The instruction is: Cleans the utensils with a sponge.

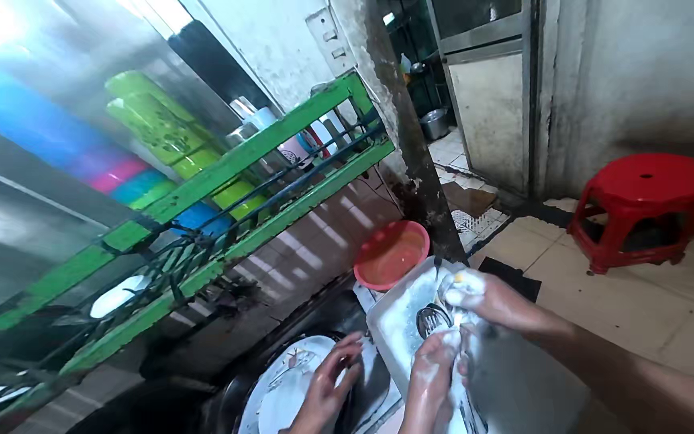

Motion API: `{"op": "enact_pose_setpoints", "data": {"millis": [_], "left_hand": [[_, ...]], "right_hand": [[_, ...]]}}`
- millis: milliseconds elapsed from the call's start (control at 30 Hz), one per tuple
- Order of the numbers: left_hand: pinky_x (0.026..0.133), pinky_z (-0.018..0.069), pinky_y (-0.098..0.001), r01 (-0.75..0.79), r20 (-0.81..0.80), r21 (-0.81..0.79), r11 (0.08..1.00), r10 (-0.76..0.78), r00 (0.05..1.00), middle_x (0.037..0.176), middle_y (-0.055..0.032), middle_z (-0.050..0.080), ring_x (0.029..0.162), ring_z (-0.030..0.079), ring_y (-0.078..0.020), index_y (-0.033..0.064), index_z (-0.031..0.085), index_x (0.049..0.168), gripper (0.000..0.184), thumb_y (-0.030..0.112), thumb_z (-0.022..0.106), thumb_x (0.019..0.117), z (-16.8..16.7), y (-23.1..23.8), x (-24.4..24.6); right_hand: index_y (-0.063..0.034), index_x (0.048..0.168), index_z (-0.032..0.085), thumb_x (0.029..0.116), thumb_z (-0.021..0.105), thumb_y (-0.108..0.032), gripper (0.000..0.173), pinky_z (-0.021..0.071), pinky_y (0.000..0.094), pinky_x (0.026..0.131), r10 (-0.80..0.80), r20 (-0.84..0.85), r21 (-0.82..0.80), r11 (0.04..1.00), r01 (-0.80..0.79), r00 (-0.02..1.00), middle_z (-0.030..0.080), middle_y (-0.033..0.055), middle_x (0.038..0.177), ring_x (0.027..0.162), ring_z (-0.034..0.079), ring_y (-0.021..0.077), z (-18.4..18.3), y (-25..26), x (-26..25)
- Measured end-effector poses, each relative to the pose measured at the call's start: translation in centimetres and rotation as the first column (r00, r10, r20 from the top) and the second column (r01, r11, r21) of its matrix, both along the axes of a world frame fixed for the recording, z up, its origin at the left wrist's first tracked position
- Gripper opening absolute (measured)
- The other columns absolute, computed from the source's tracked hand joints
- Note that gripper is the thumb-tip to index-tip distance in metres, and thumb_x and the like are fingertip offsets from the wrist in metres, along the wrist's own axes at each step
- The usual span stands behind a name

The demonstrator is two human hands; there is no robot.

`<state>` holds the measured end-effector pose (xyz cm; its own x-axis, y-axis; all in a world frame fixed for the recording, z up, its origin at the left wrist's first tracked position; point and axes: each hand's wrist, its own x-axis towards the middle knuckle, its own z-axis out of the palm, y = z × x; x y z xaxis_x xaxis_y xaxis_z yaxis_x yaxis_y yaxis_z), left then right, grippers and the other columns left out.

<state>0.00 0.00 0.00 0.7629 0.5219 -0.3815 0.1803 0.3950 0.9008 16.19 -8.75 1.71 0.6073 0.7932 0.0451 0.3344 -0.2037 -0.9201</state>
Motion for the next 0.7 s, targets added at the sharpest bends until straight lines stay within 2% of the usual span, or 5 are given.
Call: {"op": "enact_pose_setpoints", "data": {"millis": [67,233,467,600,700], "left_hand": [[0.047,0.0504,-0.0217,-0.006,-0.020,-0.004,1.000,0.006,1.000,0.079,-0.0065,0.063,0.053,0.056,-0.0083,-0.0045,0.061,0.113,0.022,0.010,0.044,0.1084,-0.2,0.2,-0.4],[0.045,0.0453,-0.0196,-0.116,-0.002,-0.008,0.993,0.116,0.993,0.067,-0.0032,0.055,0.047,0.050,-0.0066,-0.0038,0.058,0.105,0.021,0.010,0.042,0.1091,-0.2,0.6,0.6],[0.049,0.0467,-0.0217,0.034,0.017,0.094,0.995,-0.036,0.999,0.063,0.0008,0.053,0.050,0.050,-0.0065,-0.0010,0.061,0.101,0.026,0.015,0.043,0.1090,-0.9,3.0,-0.2],[0.054,0.0508,-0.0211,0.054,0.130,0.110,0.992,-0.068,0.989,0.064,0.0020,0.054,0.054,0.054,-0.0058,-0.0003,0.064,0.105,0.028,0.019,0.044,0.1062,0.9,5.3,-0.8],[0.051,0.0489,-0.0197,0.042,0.080,0.118,0.992,-0.052,0.995,0.060,0.0009,0.056,0.049,0.052,-0.0049,-0.0015,0.068,0.097,0.024,0.010,0.048,0.1049,2.7,6.0,-1.1]], "right_hand": [[-0.0004,0.125,0.066,0.0985,0.067,-0.018,0.032,0.0534,0.0523,0.096,-0.141,0.027,0.098,0.986,0.138,0.990,0.071,0.0190,0.113,0.104,0.069,0.0295,0.3,0.0,1.1],[-0.0044,0.138,0.055,0.0970,0.068,-0.017,0.044,0.0562,0.0448,0.086,-0.335,-0.315,0.165,0.902,0.399,0.888,0.068,0.0150,0.111,0.096,0.067,0.0219,-0.1,1.5,1.0],[-0.0019,0.117,0.065,0.0987,0.068,-0.018,0.024,0.0530,0.0478,0.084,-0.031,-0.072,-0.136,0.991,0.021,0.997,0.067,0.0151,0.102,0.092,0.065,0.0257,2.2,0.9,-2.2],[-0.0030,0.110,0.068,0.0969,0.068,-0.020,0.021,0.0539,0.0487,0.076,0.458,-0.010,-0.351,0.831,-0.432,0.889,0.067,0.0146,0.092,0.083,0.066,0.0263,2.0,0.4,-2.6],[0.0007,0.123,0.062,0.1008,0.064,-0.025,0.034,0.0505,0.0555,0.086,0.604,-0.077,-0.404,0.708,-0.579,0.793,0.066,0.0226,0.107,0.097,0.065,0.0351,1.1,1.1,-5.4]]}}
